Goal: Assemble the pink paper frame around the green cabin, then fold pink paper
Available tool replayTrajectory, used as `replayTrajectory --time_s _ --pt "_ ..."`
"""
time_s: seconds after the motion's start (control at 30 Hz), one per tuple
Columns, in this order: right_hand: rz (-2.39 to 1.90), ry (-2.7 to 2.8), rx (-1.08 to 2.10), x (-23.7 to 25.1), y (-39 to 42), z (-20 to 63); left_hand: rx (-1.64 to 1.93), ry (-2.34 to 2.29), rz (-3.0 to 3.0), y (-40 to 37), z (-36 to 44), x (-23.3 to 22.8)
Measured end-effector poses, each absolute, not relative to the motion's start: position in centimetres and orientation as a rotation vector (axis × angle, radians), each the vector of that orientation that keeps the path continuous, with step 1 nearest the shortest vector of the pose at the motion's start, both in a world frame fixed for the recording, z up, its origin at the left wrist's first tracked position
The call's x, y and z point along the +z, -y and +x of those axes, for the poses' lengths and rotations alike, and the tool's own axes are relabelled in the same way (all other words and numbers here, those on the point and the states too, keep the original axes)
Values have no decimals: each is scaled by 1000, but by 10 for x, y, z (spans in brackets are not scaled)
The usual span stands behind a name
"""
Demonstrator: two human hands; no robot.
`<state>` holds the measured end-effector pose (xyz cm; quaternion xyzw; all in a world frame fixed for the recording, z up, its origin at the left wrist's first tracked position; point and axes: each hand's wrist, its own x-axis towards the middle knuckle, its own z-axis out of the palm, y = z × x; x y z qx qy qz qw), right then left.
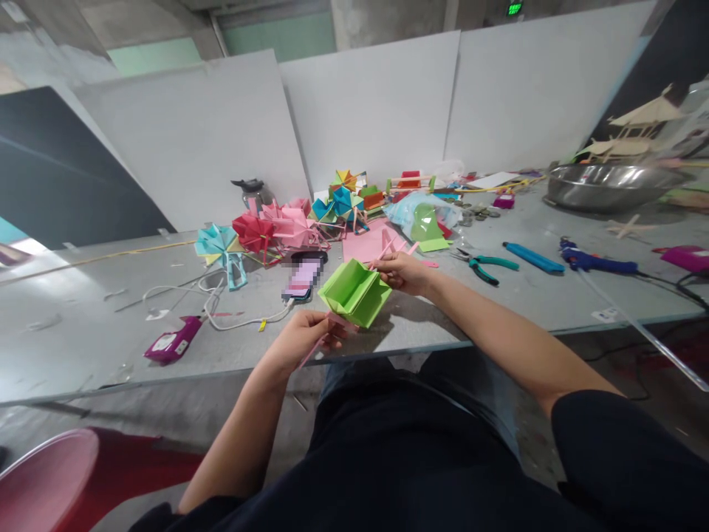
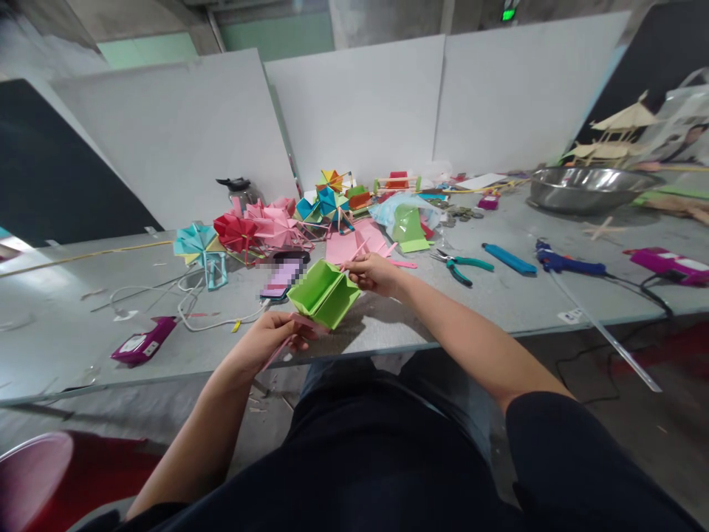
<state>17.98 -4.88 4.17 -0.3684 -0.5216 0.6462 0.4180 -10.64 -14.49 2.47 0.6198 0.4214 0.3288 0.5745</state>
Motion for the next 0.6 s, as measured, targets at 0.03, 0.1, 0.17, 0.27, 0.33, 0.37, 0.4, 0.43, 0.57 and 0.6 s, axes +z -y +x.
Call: replayTrajectory --time_s 0.03,0.1,0.17,0.27,0.33,0.37,0.4,0.43,0.57,0.6 --pt "-938 1324 1614 41 49 179 768 -988 1446 145 -107 24" --pt "-969 1361 1588 40 50 177 772 -995 1438 145 -107 22" --pt "-1003 1406 1539 39 49 177 801 -1017 1426 145 -108 20" --pt "-1054 1462 1375 41 45 184 877 -1060 1396 144 -108 19" --pt "-1077 1457 1209 43 43 190 910 -1090 1389 145 -108 20" --pt "-1101 1445 1065 44 41 192 918 -1106 1391 146 -108 20" --pt "-1139 1435 887 45 40 194 921 -1120 1397 146 -108 20" --pt "-1186 1429 697 45 40 196 919 -1131 1404 147 -108 21" --pt "-1322 1514 265 40 36 196 894 -1143 1435 150 -106 22" --pt "-1329 1544 263 38 35 196 885 -1143 1441 151 -106 22"
